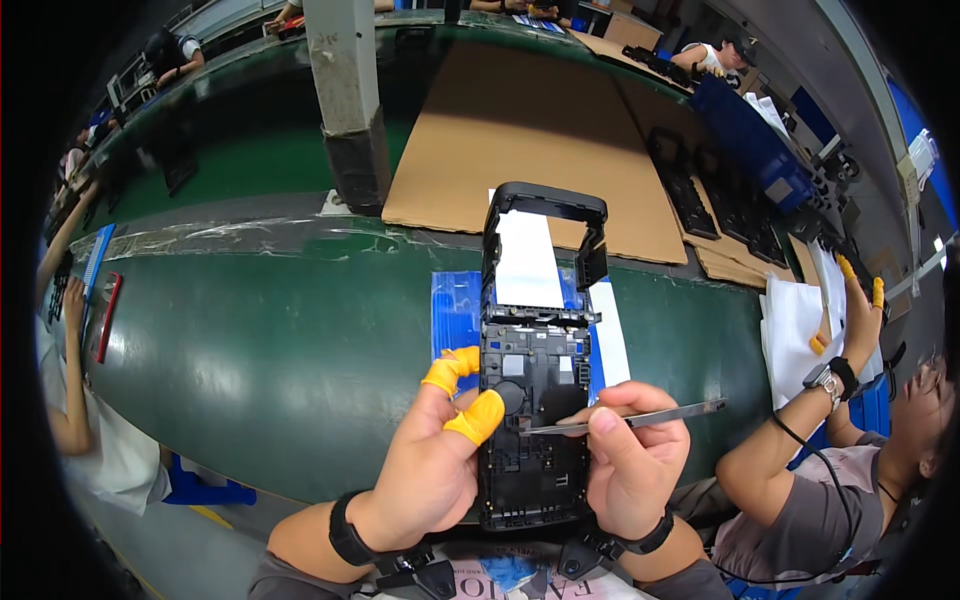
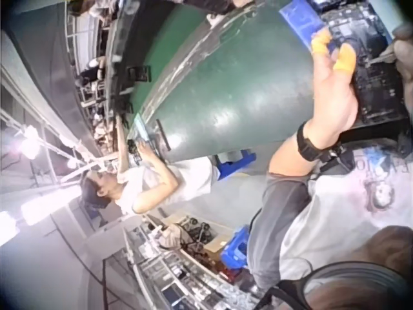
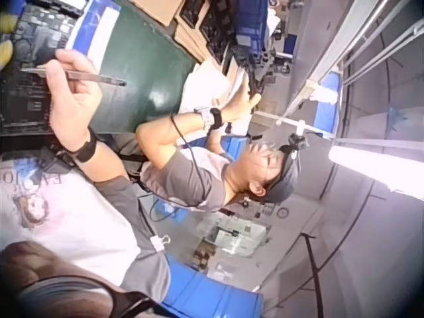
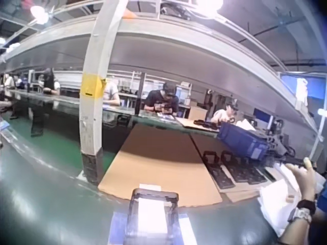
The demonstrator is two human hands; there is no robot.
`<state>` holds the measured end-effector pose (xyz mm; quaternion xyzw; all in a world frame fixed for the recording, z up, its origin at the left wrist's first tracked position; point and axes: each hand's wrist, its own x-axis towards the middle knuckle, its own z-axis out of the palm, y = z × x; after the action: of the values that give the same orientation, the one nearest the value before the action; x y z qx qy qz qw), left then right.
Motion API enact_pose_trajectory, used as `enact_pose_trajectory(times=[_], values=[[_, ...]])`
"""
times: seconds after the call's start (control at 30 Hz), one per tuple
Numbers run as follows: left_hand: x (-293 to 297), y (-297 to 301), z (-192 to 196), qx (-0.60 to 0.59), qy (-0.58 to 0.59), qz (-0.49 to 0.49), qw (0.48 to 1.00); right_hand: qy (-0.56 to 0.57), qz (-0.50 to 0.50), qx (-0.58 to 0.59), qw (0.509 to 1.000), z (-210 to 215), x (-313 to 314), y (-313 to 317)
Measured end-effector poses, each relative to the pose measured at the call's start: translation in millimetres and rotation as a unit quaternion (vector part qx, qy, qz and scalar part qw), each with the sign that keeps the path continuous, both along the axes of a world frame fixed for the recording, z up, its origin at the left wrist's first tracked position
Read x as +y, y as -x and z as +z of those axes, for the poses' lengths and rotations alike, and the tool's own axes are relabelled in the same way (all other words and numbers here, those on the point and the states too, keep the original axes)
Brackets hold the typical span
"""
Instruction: Assembling small plastic parts and components of an electronic device housing using tweezers and a pen for inspection.
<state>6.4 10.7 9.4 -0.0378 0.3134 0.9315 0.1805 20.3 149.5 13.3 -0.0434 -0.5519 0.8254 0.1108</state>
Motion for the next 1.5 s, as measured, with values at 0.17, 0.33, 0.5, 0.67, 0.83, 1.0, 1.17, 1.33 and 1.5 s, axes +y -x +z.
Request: enact_pose_trajectory(times=[0.17, 0.33, 0.5, 0.67, 0.83, 1.0, 1.17, 1.33, 1.5], values=[[-5.9, -1.8, -3.0, 0.003, -0.007, 0.004, 1.000, 0.029, 0.049, 0.022, 0.998, -6.9, 2.9, 1.7], [-3.1, -1.0, 0.2, 0.011, -0.013, 0.002, 1.000, -0.021, 0.011, -0.007, 1.000, 3.8, -2.0, 2.4], [-6.4, -2.3, -2.7, 0.022, 0.009, 0.018, 1.000, -0.019, 0.022, -0.008, 1.000, -0.7, -5.6, 5.7], [2.2, -2.8, 4.4, 0.024, -0.005, 0.009, 1.000, -0.032, 0.015, -0.007, 0.999, 6.5, 3.4, 1.5], [-3.2, -0.5, -1.0, 0.012, -0.004, 0.029, 0.999, -0.034, 0.034, -0.007, 0.999, -6.0, -1.2, 7.5], [-9.0, 3.1, 1.3, -0.016, -0.037, 0.038, 0.998, 0.032, 0.063, 0.033, 0.997, -6.5, -3.3, 9.7], [-9.7, 0.5, 3.8, 0.020, 0.083, 0.031, 0.996, 0.112, 0.040, 0.056, 0.991, -1.3, 16.0, 8.6], [-89.4, -4.9, -12.9, 0.058, 0.256, 0.185, 0.947, 0.045, -0.092, 0.075, 0.992, -5.7, 65.6, -4.4], [-185.8, 122.7, 5.1, 0.094, 0.246, 0.195, 0.945, 0.033, -0.129, 0.060, 0.989, -19.1, 92.0, -8.9]])
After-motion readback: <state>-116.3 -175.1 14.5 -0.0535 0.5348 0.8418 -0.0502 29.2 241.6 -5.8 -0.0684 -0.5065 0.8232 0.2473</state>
